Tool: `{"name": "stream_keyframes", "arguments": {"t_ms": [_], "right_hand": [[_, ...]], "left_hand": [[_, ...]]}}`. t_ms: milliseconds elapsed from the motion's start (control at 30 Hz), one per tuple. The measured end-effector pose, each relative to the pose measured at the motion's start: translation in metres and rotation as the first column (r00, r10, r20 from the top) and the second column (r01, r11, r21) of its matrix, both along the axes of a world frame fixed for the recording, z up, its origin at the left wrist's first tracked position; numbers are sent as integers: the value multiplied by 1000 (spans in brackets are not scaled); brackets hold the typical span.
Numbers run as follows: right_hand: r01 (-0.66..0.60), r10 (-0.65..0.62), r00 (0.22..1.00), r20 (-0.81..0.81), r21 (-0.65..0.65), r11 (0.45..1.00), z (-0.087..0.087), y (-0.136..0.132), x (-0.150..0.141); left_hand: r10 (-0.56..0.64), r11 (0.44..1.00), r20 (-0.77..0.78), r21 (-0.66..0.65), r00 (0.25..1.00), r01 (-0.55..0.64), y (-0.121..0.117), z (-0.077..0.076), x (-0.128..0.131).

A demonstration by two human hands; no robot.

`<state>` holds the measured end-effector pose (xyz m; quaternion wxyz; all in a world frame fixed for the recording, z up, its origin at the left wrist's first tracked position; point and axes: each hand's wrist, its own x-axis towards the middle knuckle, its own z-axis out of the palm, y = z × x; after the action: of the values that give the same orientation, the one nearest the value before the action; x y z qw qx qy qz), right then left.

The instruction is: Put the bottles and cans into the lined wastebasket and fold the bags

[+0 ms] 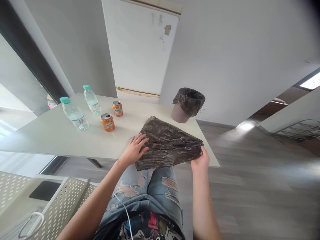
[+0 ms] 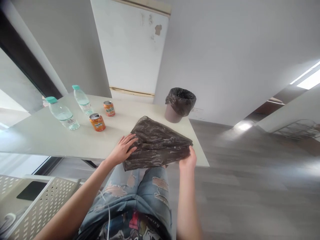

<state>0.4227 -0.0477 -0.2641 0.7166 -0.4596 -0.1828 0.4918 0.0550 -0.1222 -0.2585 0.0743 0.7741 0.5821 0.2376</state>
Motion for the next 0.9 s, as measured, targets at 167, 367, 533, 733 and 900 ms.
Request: {"name": "stream_keyframes", "arguments": {"t_ms": [167, 367, 533, 733, 900], "right_hand": [[142, -153, 920, 361, 56, 988, -18, -18, 13], [-403, -162, 110, 981, 193, 895, -25, -52, 73], [-565, -136, -327, 935, -78, 821, -36, -46, 81], [-665, -276, -165, 947, 100, 740, -42, -51, 74], [-597, -213, 112, 971, 237, 767, -9, -49, 58]], "left_hand": [[-205, 979, -43, 10, 978, 205, -5, 2, -34], [-330, 939, -240, 19, 913, 345, -58, -16, -19], [-254, 939, -275, 162, 927, 305, -59, -30, -7], [-212, 953, 84, 241, 974, 186, -57, 2, -13], [-146, 989, 370, 63, 917, 131, -33, 37, -16]]}}
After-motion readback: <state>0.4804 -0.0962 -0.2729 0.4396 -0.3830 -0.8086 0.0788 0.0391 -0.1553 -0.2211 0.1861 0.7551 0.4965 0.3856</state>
